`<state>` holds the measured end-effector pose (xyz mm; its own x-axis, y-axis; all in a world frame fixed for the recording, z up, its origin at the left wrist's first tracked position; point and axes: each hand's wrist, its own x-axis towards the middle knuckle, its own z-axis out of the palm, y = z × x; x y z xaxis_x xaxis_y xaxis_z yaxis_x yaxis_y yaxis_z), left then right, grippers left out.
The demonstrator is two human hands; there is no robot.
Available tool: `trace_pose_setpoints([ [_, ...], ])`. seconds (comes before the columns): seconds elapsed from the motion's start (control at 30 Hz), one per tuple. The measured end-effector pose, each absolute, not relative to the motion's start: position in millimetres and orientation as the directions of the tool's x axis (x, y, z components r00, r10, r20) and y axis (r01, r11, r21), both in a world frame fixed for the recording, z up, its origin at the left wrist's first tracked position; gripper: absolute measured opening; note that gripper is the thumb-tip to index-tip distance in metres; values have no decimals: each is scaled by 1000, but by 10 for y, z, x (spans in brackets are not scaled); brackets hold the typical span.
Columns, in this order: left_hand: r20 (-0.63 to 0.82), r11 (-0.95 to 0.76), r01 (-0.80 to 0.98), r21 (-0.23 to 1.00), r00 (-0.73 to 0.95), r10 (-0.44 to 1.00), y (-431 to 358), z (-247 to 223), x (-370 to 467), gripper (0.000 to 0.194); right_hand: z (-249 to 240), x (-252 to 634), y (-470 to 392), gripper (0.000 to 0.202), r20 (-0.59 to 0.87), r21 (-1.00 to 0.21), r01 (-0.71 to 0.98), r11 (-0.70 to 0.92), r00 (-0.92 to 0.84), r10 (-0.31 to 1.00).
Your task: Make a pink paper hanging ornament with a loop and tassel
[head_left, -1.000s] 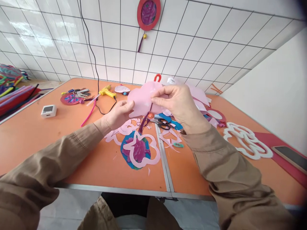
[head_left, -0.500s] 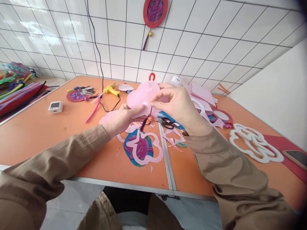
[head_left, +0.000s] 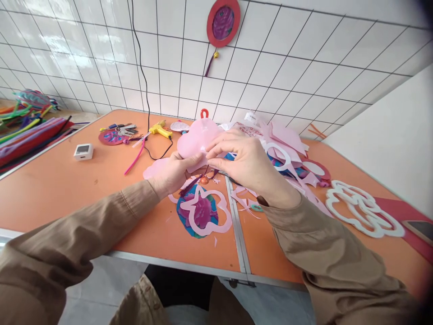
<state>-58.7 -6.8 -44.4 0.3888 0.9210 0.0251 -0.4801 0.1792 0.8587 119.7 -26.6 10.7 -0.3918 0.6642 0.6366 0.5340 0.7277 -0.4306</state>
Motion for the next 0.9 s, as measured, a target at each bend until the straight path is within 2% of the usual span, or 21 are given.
trace_pose_setpoints([
  [0.17,107,61,-359,931,429,897,-95,-451,-613,31,30,1224,-170,24,687,-338,581,740,-385,616],
  [0.3,83,84,-333,939,455,887,-91,-478,-623,36,-11,1237,-115,27,701,-302,588,750,-397,593],
  [0.73,48,112,-345,932,425,904,-115,-458,-617,37,-68,1223,-82,27,679,-348,584,733,-382,627],
  [0.9,53,88,-330,940,396,917,-95,-486,-621,35,-38,1229,-87,17,691,-410,557,723,-328,644],
])
